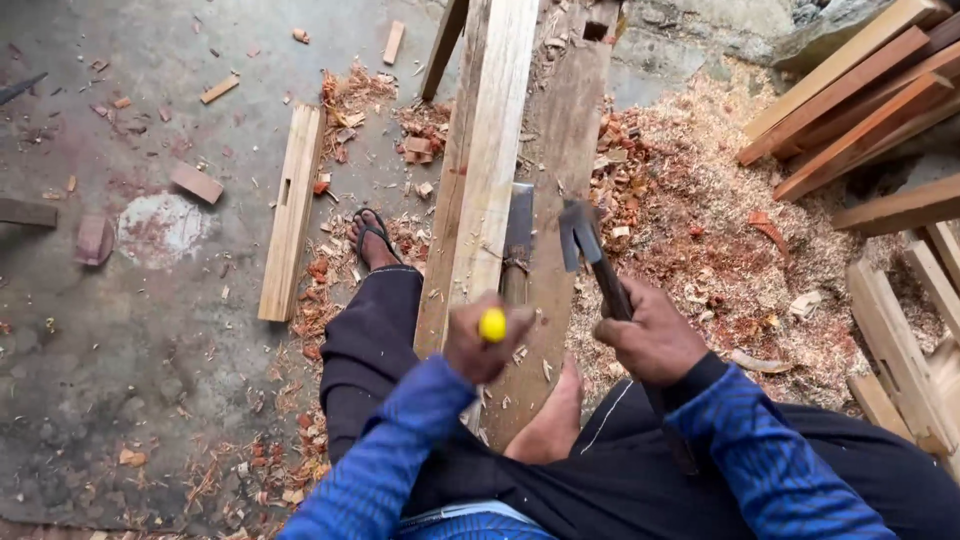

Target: Use a hammer and chisel to carve a mortise into a wooden beam.

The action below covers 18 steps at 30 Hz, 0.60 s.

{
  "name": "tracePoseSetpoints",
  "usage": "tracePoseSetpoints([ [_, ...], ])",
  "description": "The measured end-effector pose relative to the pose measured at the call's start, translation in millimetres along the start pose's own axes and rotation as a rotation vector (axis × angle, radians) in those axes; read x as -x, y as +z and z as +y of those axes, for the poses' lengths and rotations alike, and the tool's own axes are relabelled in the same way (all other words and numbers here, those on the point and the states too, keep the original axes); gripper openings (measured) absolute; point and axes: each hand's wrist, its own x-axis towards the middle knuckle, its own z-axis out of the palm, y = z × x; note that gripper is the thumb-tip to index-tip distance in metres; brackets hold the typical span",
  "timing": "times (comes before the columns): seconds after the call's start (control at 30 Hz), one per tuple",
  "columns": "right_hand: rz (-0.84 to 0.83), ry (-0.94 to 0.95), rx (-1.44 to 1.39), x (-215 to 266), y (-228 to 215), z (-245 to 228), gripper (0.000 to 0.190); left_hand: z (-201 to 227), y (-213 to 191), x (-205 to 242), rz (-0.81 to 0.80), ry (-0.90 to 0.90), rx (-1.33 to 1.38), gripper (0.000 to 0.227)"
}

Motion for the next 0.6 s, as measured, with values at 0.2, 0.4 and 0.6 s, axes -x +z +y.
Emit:
tracePoseSetpoints([
  [0.2, -0.025, 0.078, -0.235, -0.7, 9.5, -5.6, 0.023, 73.4, -19.2, -93.7, -0.038, -0.431, 0.485, 0.044],
  [0.4, 0.021, 0.040, -0.265, 9.1, 4.3, -8.0, 0.023, 52.2, -25.9, -78.0, -0.091, -0.104, 0.283, 0.034],
  [0.6, -0.007, -0.036, -0.252, 22.3, 11.2, -9.1, 0.020, -11.4, -4.7, -59.2, -0.064, -0.420, 0.462, 0.035],
])
